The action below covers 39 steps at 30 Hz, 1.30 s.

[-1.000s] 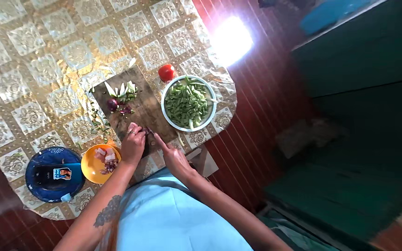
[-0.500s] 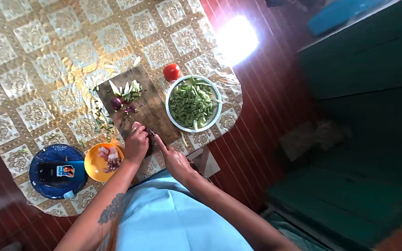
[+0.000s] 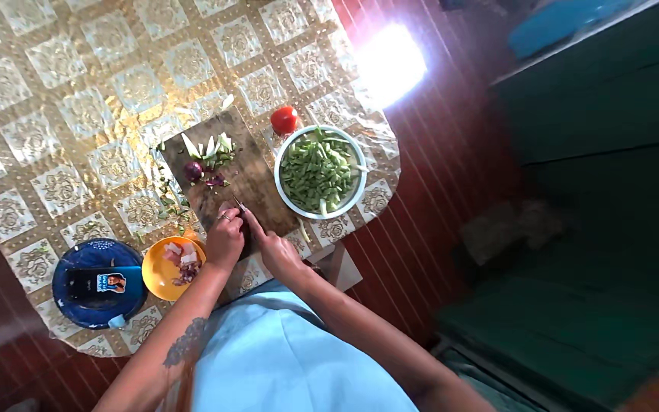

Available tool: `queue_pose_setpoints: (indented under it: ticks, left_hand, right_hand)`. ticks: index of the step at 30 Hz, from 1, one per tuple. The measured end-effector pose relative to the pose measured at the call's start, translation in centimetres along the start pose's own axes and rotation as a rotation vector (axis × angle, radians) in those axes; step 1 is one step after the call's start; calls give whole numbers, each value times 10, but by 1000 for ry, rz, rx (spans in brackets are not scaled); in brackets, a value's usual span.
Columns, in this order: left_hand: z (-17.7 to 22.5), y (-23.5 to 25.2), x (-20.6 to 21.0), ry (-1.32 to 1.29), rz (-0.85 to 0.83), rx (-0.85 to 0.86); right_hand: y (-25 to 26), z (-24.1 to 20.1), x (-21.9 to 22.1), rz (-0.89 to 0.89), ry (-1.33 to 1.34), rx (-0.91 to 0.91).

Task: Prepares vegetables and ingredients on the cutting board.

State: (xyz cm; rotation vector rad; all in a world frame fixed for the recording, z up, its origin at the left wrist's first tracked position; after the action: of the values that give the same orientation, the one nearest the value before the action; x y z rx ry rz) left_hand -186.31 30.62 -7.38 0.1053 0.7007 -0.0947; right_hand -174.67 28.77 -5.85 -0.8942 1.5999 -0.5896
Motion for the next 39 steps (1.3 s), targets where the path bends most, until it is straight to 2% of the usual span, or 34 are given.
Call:
queue_pose_setpoints:
  ticks: [5,9,17,23,27,29,32,35,39]
  left_hand:
    - [-5,-1,-3,-54,47,6]
    - [-2,-2,-10,-111,102,-53]
    - [-5,-1,-5,-61,71,-19]
    - [-5,-1,-6,-11,64,62]
    - [-8,-3,-3,-14,44,55]
    - [-9,-2,-3,-15,43,71]
    - [-8,-6,-1,-8,28,77]
    - [-7,-2,0,7,43,48]
    - [-5,-2,-4,6,71,23]
  right_hand:
    - [-22,24,7,79,31,-46]
    - [-28,20,-4,164,59,-47]
    - [-27,13,6,-17,6,-36]
    - [-2,1,-2,117,118,-103]
    - [-5,7,16,167,114,-96]
    - [-18,13,21,140,79,-72]
    - [-10,6,11,57,79,-31]
    - [-7,7,10,58,31,-25]
    - [-31,19,15,46,-29,-35]
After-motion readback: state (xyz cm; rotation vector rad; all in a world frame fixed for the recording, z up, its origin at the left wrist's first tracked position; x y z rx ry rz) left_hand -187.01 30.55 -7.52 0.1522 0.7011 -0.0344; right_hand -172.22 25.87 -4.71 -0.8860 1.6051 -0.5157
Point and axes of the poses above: each hand's wrist, its own y-axis towards the middle knuckle, its own x-axis out of the palm, z = x × y, the point moved 6 cm from there along y, towards the middle knuckle, and after that the axes turned 14 degrees about -y, right-handed, at the moved point
